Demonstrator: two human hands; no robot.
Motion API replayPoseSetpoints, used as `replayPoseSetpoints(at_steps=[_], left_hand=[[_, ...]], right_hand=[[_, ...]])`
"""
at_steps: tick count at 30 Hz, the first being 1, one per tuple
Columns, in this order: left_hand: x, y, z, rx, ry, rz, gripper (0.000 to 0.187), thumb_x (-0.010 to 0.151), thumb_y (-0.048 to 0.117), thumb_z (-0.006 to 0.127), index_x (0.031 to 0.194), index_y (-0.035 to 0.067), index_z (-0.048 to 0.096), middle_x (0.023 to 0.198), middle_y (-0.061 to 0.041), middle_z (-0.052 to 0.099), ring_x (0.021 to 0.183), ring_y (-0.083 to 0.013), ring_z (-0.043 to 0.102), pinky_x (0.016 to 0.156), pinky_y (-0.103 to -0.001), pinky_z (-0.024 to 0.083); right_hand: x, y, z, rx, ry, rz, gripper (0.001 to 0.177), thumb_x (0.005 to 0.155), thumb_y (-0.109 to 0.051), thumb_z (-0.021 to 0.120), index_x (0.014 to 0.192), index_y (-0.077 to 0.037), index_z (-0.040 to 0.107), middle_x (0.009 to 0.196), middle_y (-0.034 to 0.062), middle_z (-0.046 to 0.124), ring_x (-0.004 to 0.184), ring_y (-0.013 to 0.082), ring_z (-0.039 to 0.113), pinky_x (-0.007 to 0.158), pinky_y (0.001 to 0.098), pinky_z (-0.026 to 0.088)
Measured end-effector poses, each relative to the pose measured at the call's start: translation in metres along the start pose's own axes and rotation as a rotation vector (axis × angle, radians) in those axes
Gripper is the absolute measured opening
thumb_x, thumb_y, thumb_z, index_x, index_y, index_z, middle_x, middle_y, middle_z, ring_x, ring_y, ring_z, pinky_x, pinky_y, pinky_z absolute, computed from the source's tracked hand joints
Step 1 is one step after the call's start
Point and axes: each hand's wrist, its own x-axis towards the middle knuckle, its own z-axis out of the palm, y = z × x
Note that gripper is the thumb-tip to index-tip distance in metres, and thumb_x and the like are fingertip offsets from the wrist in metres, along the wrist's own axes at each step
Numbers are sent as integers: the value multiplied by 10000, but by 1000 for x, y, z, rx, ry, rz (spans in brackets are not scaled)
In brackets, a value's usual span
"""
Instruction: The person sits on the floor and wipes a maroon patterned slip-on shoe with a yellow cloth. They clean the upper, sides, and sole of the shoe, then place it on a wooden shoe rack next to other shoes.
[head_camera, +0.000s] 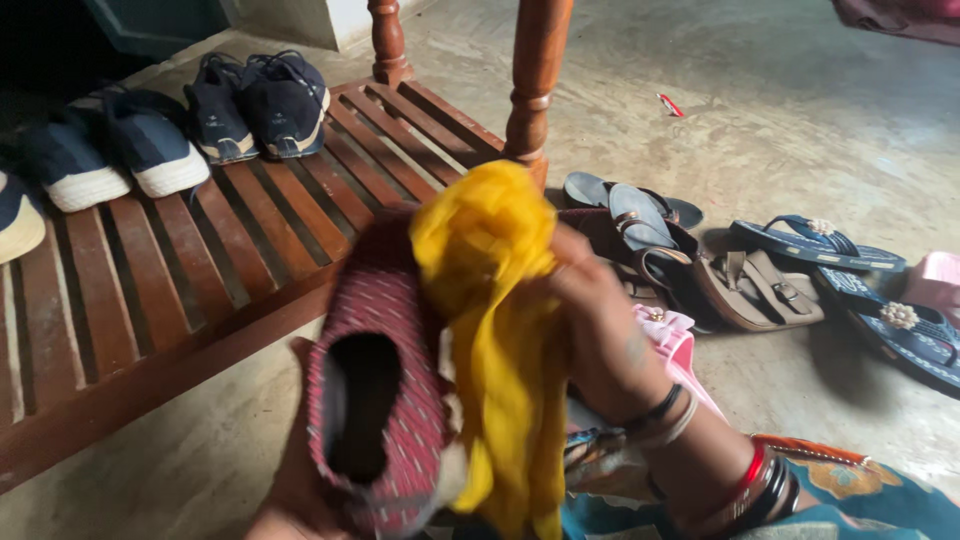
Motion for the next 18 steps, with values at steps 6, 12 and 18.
replayPoseSetpoints(at_steps=[6,12,18], left_hand=[[1,-19,-10,66,260,-35,838,959,721,316,1530,116,416,1482,-167,520,1278,-336,557,1093,-497,423],[-11,7,-30,82,452,127,803,979,683,335,1508,88,435,1445,-184,545,1254,-342,573,1075,-497,434],[-10,7,-22,141,473,139,769,998,645,353,1486,60,454,1407,-202,569,1230,-348,589,1057,-497,445]], right_hand=[[13,44,-35,-983,476,-229,375,923,-69,630,1296,-80,595,1091,103,646,992,210,642,880,300,530],[-33,81,28,-826,-27,-175,617,758,47,716,1337,-54,528,1209,114,625,1169,236,595,996,331,470],[-36,43,47,-325,-354,286,520,849,37,656,1356,-36,572,1164,90,696,1067,164,663,935,302,547]])
